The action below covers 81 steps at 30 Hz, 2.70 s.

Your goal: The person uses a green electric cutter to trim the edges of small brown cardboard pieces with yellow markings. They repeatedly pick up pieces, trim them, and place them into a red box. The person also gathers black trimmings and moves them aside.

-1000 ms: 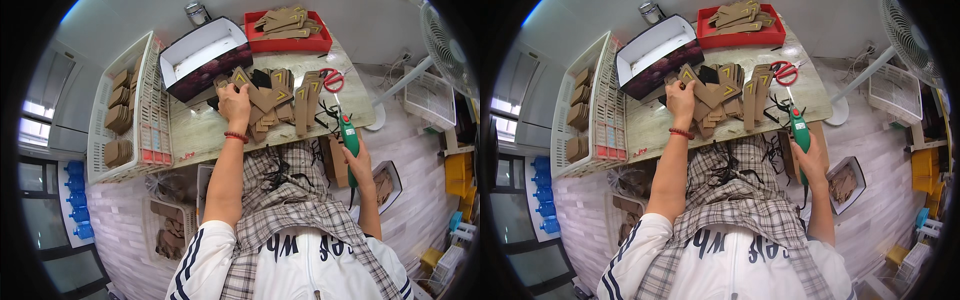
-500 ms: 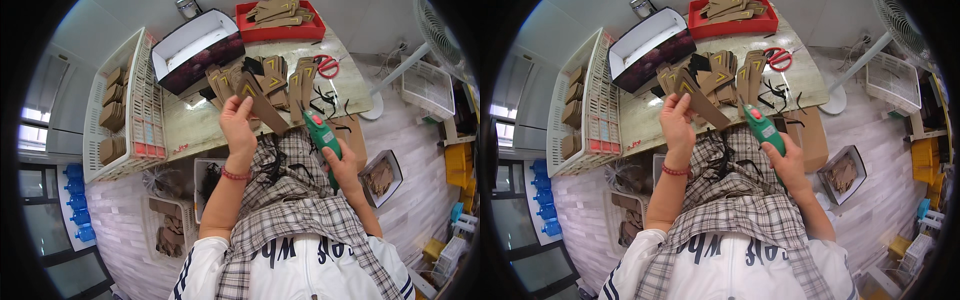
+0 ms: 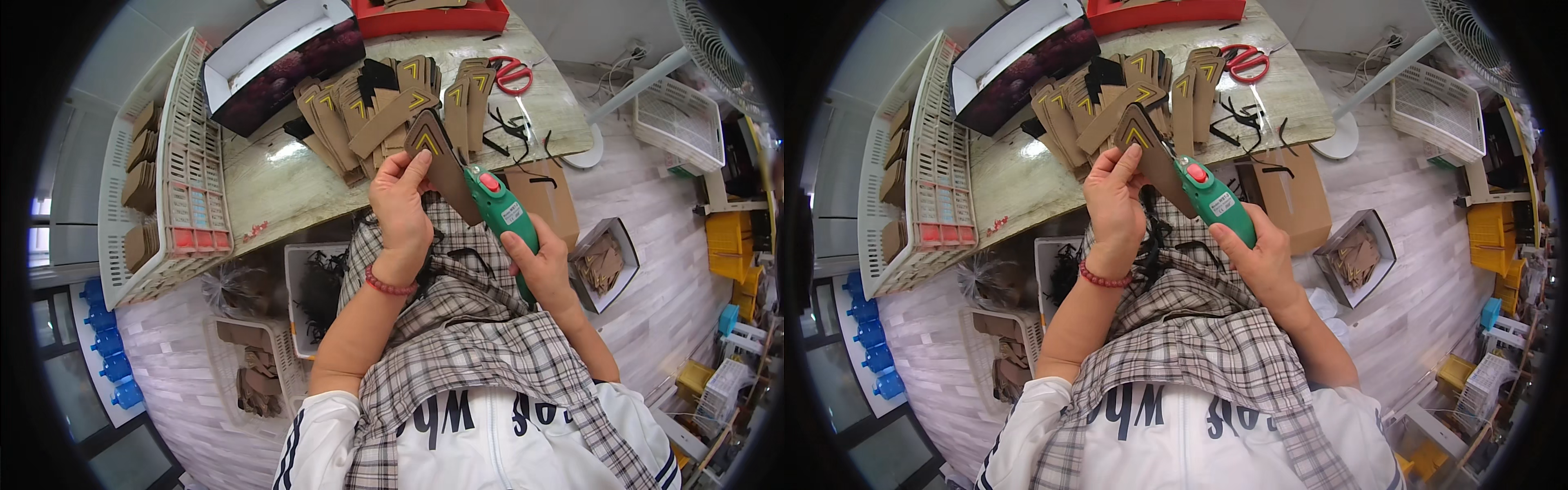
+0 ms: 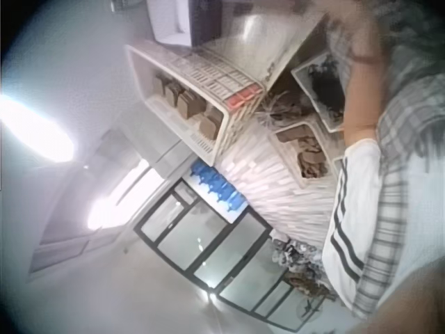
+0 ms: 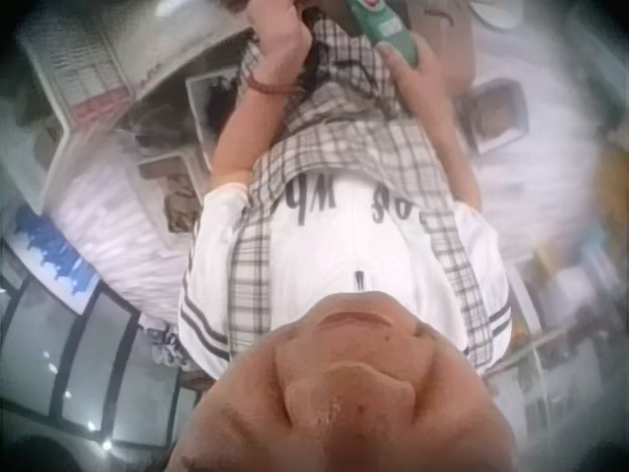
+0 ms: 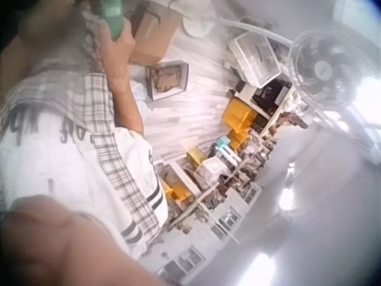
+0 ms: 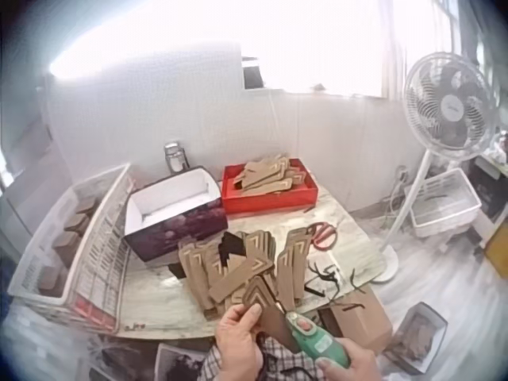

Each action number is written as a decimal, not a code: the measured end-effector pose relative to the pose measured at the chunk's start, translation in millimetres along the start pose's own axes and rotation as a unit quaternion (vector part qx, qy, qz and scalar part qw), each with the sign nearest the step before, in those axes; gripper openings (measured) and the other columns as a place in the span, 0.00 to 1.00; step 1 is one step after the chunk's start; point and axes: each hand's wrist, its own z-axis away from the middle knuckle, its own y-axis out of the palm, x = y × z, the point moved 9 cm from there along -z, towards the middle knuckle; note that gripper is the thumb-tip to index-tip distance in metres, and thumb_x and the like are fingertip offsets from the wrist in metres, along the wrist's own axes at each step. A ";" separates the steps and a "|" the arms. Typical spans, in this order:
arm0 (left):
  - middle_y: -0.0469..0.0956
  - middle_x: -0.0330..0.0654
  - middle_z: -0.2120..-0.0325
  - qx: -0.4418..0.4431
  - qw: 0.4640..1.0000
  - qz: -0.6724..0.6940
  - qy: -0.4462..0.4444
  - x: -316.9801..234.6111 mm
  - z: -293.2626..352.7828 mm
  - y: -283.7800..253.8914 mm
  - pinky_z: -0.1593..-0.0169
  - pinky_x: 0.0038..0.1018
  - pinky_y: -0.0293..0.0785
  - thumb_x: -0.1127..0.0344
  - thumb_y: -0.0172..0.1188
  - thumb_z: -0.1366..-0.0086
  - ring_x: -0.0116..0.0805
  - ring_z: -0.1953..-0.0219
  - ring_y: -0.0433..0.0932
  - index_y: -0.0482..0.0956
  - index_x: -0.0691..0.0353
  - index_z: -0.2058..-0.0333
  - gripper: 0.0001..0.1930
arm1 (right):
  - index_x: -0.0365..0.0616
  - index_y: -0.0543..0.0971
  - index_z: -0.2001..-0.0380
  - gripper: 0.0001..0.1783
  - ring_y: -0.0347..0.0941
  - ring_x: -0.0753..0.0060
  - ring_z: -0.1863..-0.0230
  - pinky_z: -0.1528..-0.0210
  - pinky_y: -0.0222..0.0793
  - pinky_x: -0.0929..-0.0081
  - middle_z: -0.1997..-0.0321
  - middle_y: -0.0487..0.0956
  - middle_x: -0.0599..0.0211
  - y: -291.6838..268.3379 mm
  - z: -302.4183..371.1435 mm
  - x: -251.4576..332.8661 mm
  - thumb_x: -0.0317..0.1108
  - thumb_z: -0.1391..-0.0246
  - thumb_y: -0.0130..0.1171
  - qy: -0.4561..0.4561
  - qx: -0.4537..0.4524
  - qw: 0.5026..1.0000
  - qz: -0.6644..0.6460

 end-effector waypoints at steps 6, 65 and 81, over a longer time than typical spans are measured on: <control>0.81 0.40 0.73 -0.005 0.999 0.018 -0.026 8.0 0.3 -1.4 0.72 0.19 0.72 0.73 0.61 0.40 0.24 0.76 0.76 0.76 0.65 0.68 0.03 | 0.36 0.75 0.58 0.19 0.66 0.86 0.83 0.81 0.63 0.83 0.78 0.74 0.73 2.1 -3.3 -0.4 0.40 0.46 0.63 0.010 0.006 1.000 0.017; 0.77 0.34 0.69 0.118 0.959 -0.257 0.031 -30.9 -6.4 -8.5 0.61 0.17 0.69 0.73 0.55 0.35 0.18 0.67 0.71 0.78 0.70 0.63 0.06 | 0.36 0.75 0.57 0.22 0.65 0.87 0.83 0.82 0.61 0.85 0.79 0.72 0.75 -5.6 -22.6 8.7 0.43 0.47 0.64 -0.005 0.056 0.998 0.012; 0.73 0.36 0.74 0.198 0.886 -0.412 0.074 -61.4 -26.2 -3.8 0.66 0.19 0.66 0.71 0.60 0.40 0.21 0.71 0.69 0.78 0.70 0.69 0.06 | 0.38 0.76 0.59 0.20 0.67 0.85 0.82 0.81 0.63 0.83 0.78 0.74 0.73 -6.2 -29.7 12.6 0.42 0.48 0.64 -0.001 0.121 0.990 0.068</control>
